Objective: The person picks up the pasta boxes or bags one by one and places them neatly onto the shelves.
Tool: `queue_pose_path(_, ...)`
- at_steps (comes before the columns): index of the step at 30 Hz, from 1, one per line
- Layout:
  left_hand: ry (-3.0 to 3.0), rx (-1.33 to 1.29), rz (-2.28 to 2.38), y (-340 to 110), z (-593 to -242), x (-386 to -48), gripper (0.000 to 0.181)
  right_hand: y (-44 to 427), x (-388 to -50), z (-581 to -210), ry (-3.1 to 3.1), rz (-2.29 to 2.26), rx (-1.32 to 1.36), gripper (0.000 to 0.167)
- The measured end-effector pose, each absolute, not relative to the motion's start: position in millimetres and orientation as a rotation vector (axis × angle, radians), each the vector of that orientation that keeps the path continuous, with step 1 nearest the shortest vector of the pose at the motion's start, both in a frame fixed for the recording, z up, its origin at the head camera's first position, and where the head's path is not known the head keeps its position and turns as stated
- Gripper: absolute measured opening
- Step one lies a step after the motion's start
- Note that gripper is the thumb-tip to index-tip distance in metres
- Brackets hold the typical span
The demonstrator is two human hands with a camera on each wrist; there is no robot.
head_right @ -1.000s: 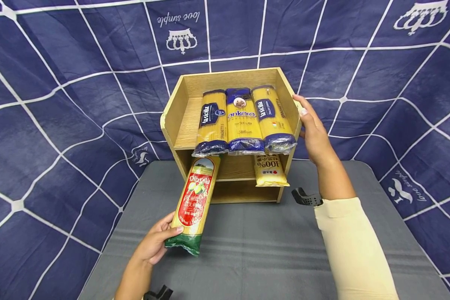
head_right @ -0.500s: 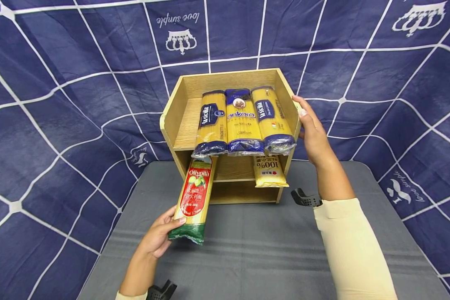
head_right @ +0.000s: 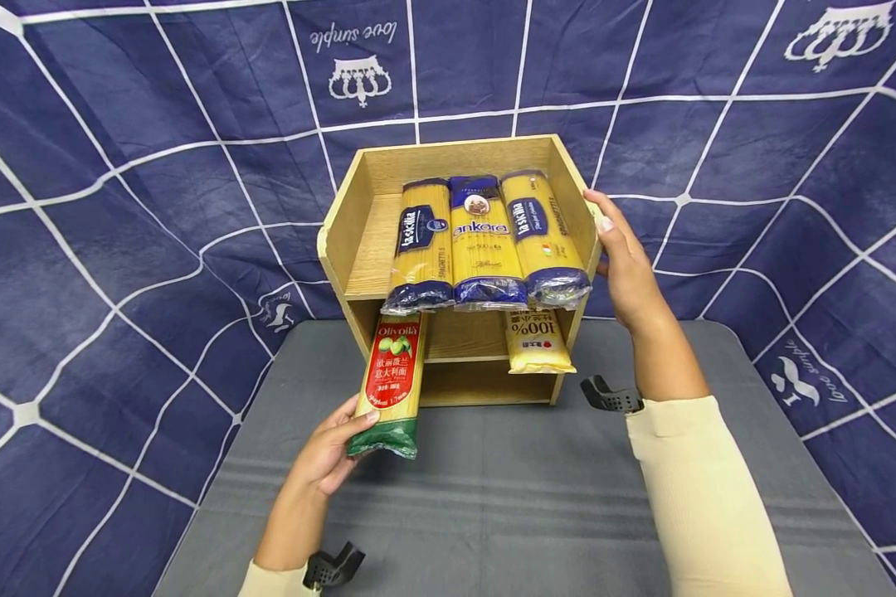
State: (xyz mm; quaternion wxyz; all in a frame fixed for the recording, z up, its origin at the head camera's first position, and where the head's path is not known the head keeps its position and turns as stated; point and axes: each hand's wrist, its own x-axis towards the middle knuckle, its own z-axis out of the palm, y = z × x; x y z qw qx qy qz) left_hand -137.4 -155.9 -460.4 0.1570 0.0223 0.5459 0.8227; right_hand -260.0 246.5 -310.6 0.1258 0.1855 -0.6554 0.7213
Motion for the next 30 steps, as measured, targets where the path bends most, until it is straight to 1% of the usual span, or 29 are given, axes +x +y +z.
queue_pose_path(9, 1.505, -0.086, 2.411, -147, -457, -150, 0.050, 246, -261, -310, -1.905, 2.099, 0.545, 0.046)
queue_pose_path(21, 1.487, -0.198, 2.489, -138, -457, -167, 0.050, 246, -260, -312, -1.912, 2.099, 0.532, 0.046)
queue_pose_path(25, 1.475, -0.192, 2.501, -137, -459, -165, 0.048, 247, -259, -312, -1.911, 2.101, 0.534, 0.046)
queue_pose_path(30, 1.437, -0.116, 2.488, -136, -459, -153, 0.048, 247, -260, -311, -1.914, 2.101, 0.537, 0.046)
